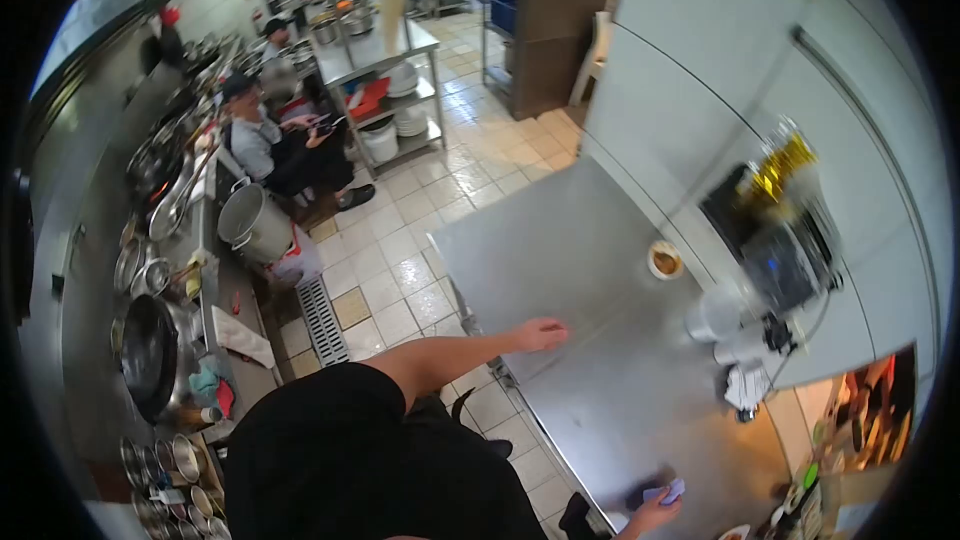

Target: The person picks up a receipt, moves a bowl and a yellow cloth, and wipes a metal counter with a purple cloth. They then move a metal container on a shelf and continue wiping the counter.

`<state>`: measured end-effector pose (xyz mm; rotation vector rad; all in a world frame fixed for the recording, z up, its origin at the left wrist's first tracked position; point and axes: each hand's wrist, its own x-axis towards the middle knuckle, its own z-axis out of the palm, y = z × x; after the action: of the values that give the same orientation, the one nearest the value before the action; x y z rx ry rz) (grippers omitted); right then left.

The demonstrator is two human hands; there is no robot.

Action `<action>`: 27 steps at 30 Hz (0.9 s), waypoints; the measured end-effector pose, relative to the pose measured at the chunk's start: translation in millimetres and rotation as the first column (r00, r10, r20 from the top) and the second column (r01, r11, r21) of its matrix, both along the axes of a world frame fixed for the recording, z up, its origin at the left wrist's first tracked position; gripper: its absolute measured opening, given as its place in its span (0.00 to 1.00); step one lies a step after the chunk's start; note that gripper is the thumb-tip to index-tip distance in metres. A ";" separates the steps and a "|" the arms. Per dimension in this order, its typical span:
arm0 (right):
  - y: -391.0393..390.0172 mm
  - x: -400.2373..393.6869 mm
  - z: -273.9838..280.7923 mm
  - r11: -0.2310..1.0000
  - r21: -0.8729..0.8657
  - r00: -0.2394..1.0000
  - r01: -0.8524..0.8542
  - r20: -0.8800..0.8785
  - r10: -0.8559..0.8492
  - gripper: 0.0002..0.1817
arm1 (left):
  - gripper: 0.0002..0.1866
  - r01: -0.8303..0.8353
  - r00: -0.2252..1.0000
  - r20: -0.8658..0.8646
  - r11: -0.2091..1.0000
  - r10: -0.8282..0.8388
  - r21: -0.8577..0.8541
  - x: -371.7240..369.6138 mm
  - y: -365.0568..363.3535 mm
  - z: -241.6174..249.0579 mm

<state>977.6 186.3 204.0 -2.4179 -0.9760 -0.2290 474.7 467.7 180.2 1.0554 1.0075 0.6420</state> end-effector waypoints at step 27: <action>82.5 35.3 -10.8 0.952 -0.099 0.957 -0.290 -0.033 0.288 0.33 | 0.44 0.433 0.810 -0.131 0.433 -0.572 0.791 103.2 -1.1 272.2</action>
<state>1013.0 268.8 193.1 -2.3242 -1.3457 -0.0519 578.0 466.5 452.4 1.9811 0.1399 0.6552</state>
